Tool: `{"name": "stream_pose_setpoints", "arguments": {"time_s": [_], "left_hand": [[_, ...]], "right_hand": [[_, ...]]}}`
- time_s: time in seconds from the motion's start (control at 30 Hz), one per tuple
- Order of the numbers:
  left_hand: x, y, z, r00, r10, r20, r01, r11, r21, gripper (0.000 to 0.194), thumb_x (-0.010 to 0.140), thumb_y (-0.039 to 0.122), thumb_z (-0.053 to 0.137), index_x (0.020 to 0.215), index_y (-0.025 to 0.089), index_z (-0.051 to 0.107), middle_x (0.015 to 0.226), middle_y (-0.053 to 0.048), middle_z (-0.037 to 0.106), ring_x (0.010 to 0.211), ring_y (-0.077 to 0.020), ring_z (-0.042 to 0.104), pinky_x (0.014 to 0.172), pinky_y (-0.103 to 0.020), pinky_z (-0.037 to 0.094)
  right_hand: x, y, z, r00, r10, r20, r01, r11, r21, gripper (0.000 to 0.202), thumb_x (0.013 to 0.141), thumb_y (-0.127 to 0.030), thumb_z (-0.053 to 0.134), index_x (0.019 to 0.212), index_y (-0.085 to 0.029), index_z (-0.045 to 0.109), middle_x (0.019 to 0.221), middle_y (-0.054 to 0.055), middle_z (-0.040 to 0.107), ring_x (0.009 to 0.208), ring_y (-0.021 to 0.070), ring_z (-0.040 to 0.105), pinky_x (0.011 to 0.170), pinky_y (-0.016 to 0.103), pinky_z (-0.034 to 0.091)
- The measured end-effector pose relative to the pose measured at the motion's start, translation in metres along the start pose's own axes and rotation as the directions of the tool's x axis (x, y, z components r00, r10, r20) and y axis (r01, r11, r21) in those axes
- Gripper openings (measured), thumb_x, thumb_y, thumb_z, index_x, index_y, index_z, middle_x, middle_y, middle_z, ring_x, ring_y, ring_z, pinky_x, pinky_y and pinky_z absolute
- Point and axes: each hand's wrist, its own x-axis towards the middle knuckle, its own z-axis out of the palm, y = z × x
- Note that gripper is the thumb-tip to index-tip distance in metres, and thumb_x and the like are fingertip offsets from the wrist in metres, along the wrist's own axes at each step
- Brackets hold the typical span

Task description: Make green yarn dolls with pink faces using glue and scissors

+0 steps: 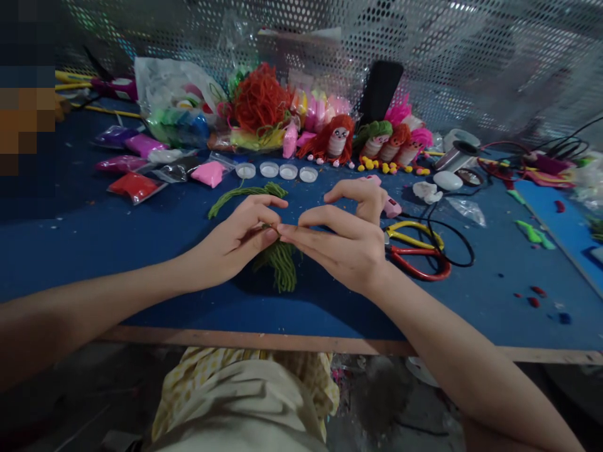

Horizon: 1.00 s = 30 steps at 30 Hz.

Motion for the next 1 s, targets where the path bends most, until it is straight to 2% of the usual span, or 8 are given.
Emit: {"name": "stream_pose_setpoints", "arguments": {"time_s": [0.2, 0.33, 0.43, 0.53, 0.63, 0.77, 0.87, 1.0], "left_hand": [[0.0, 0.002, 0.001, 1.0, -0.01, -0.003, 0.01, 1.0, -0.018, 0.022, 0.108, 0.04, 0.047, 0.106, 0.023, 0.06, 0.126, -0.011, 0.06, 0.142, -0.0246, 0.05, 0.108, -0.042, 0.053], [-0.001, 0.001, 0.002, 1.0, -0.007, 0.001, 0.007, 0.999, -0.05, 0.017, 0.107, 0.036, 0.05, 0.109, 0.023, 0.06, 0.131, -0.012, 0.055, 0.143, -0.0229, 0.049, 0.103, -0.035, 0.056], [-0.002, -0.003, 0.002, 1.0, -0.019, -0.014, 0.017, 0.995, -0.093, 0.02, 0.107, 0.035, 0.052, 0.123, 0.026, 0.056, 0.14, -0.011, 0.052, 0.134, -0.0201, 0.056, 0.097, -0.03, 0.059], [-0.003, -0.011, -0.001, 0.994, -0.028, -0.105, 0.02, 0.997, -0.073, 0.037, 0.105, 0.039, 0.056, 0.139, 0.03, 0.045, 0.147, -0.011, 0.05, 0.115, -0.0175, 0.065, 0.094, -0.031, 0.061], [-0.002, -0.017, -0.005, 0.97, 0.015, -0.241, -0.011, 1.0, 0.017, 0.044, 0.103, 0.046, 0.058, 0.141, 0.032, 0.041, 0.148, -0.012, 0.048, 0.112, -0.0187, 0.066, 0.095, -0.036, 0.062], [0.001, -0.015, -0.009, 0.927, 0.069, -0.37, -0.019, 0.99, 0.139, 0.04, 0.103, 0.047, 0.057, 0.136, 0.032, 0.042, 0.145, -0.011, 0.05, 0.122, -0.0212, 0.062, 0.1, -0.04, 0.061], [0.003, -0.012, -0.01, 0.903, 0.082, -0.423, -0.005, 0.984, 0.18, 0.039, 0.102, 0.048, 0.059, 0.133, 0.03, 0.043, 0.141, -0.011, 0.051, 0.127, -0.0217, 0.057, 0.103, -0.042, 0.06], [0.006, -0.018, -0.013, 0.898, 0.068, -0.434, 0.002, 0.987, 0.158, 0.041, 0.101, 0.051, 0.061, 0.132, 0.033, 0.042, 0.14, -0.009, 0.05, 0.129, -0.0231, 0.056, 0.102, -0.043, 0.06]], "right_hand": [[0.002, 0.001, 0.003, 0.995, -0.091, -0.029, 0.092, 0.996, 0.021, 0.013, 0.09, -0.027, 0.078, 0.099, -0.035, 0.077, 0.079, -0.005, 0.078, 0.091, 0.0239, 0.064, 0.081, 0.041, 0.051], [0.004, -0.001, 0.005, 0.997, -0.074, -0.013, 0.074, 0.997, 0.012, 0.011, 0.094, -0.027, 0.073, 0.102, -0.034, 0.075, 0.084, -0.004, 0.078, 0.095, 0.0242, 0.064, 0.084, 0.042, 0.052], [0.007, 0.0, 0.001, 0.999, -0.036, -0.041, 0.037, 0.999, 0.027, 0.011, 0.093, -0.024, 0.074, 0.098, -0.033, 0.074, 0.084, -0.003, 0.077, 0.092, 0.024, 0.064, 0.083, 0.042, 0.052], [0.011, 0.008, -0.007, 0.998, -0.008, -0.061, 0.012, 0.998, 0.059, 0.012, 0.092, -0.022, 0.074, 0.096, -0.033, 0.072, 0.084, -0.002, 0.075, 0.091, 0.0244, 0.064, 0.084, 0.045, 0.052], [0.014, 0.019, -0.013, 0.999, -0.051, -0.001, 0.051, 0.993, 0.109, 0.015, 0.089, -0.021, 0.077, 0.096, -0.033, 0.071, 0.084, -0.002, 0.075, 0.091, 0.0246, 0.064, 0.085, 0.046, 0.053], [0.015, 0.03, -0.018, 0.984, -0.077, 0.163, 0.051, 0.986, 0.159, 0.01, 0.092, -0.025, 0.074, 0.094, -0.034, 0.07, 0.085, -0.002, 0.075, 0.095, 0.0248, 0.065, 0.088, 0.047, 0.052], [0.014, 0.034, -0.02, 0.969, -0.105, 0.222, 0.063, 0.98, 0.189, 0.006, 0.094, -0.028, 0.072, 0.094, -0.033, 0.07, 0.086, -0.003, 0.075, 0.098, 0.0253, 0.065, 0.089, 0.049, 0.052], [0.015, 0.037, -0.024, 0.965, -0.099, 0.243, 0.053, 0.98, 0.19, 0.007, 0.095, -0.029, 0.072, 0.094, -0.036, 0.071, 0.085, -0.002, 0.075, 0.101, 0.0253, 0.066, 0.09, 0.051, 0.052]]}}
